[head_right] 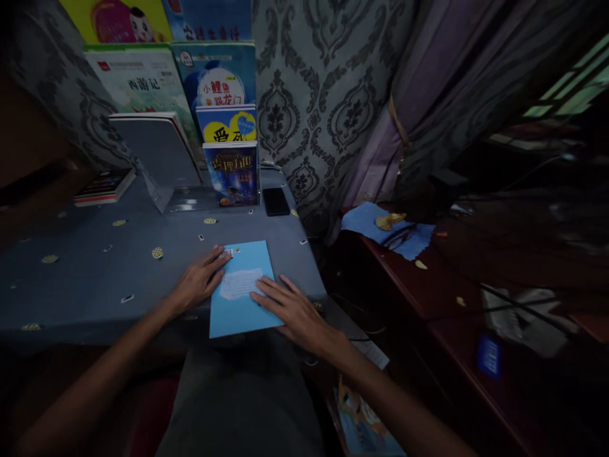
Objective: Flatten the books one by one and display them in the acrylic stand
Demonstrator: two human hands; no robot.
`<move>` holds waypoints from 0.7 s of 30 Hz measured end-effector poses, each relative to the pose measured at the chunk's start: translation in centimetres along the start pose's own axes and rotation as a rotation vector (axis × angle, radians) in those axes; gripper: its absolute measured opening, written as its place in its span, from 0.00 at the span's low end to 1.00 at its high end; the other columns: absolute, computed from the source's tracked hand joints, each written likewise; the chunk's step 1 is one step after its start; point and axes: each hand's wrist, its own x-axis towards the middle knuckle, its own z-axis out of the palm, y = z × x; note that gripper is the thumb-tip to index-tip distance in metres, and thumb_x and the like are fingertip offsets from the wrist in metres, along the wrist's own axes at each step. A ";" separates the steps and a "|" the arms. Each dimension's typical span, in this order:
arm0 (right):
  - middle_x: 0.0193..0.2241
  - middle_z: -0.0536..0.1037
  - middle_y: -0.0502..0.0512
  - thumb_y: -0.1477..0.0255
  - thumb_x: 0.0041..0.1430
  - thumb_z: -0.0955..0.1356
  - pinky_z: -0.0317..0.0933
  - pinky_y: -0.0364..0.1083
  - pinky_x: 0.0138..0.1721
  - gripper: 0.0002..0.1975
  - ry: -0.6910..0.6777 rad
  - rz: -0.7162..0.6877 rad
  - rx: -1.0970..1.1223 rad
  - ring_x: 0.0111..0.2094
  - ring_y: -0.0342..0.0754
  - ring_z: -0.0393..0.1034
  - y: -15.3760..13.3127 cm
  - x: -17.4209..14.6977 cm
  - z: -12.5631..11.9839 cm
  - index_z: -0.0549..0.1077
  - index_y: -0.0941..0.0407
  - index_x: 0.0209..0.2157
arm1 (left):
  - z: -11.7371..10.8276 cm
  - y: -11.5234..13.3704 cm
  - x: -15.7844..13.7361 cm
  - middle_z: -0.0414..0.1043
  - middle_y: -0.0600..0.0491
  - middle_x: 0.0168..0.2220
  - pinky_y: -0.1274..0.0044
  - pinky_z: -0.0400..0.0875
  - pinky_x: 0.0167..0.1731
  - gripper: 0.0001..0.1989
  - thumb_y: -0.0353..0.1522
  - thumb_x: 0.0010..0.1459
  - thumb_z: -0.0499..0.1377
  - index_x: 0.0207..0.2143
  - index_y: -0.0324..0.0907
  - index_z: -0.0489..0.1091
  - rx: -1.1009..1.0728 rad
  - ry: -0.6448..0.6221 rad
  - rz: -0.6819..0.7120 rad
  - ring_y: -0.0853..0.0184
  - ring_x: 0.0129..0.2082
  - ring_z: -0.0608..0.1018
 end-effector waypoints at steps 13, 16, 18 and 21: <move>0.58 0.76 0.58 0.69 0.72 0.61 0.62 0.58 0.62 0.19 0.052 -0.074 0.131 0.63 0.54 0.66 -1.2 -0.6 -1.5 0.71 0.48 0.61 | -4.8 4.9 -8.4 0.50 0.53 0.72 0.57 0.60 0.67 0.34 0.30 0.68 0.51 0.71 0.60 0.44 -0.088 -0.171 0.103 0.57 0.71 0.56; 0.51 0.81 0.59 0.64 0.72 0.62 0.67 0.56 0.58 0.17 0.155 -0.072 0.280 0.57 0.53 0.73 -1.6 0.9 -2.3 0.76 0.49 0.55 | -4.3 4.4 -7.8 0.56 0.50 0.70 0.57 0.62 0.66 0.30 0.32 0.68 0.53 0.70 0.59 0.52 -0.212 -0.086 0.061 0.56 0.70 0.59; 0.47 0.83 0.59 0.61 0.70 0.65 0.70 0.54 0.54 0.17 0.254 -0.081 0.415 0.52 0.53 0.77 -2.0 2.1 -3.0 0.77 0.50 0.53 | -4.0 3.8 -7.0 0.63 0.48 0.66 0.56 0.62 0.65 0.25 0.33 0.68 0.54 0.66 0.56 0.60 -0.341 -0.007 0.024 0.55 0.68 0.63; 0.43 0.84 0.58 0.60 0.66 0.69 0.73 0.51 0.47 0.16 0.414 -0.046 0.574 0.46 0.52 0.79 -2.1 3.9 -4.2 0.79 0.51 0.50 | -3.8 3.1 -5.2 0.73 0.45 0.57 0.58 0.65 0.62 0.19 0.40 0.67 0.57 0.58 0.49 0.71 -0.549 0.129 -0.027 0.53 0.61 0.72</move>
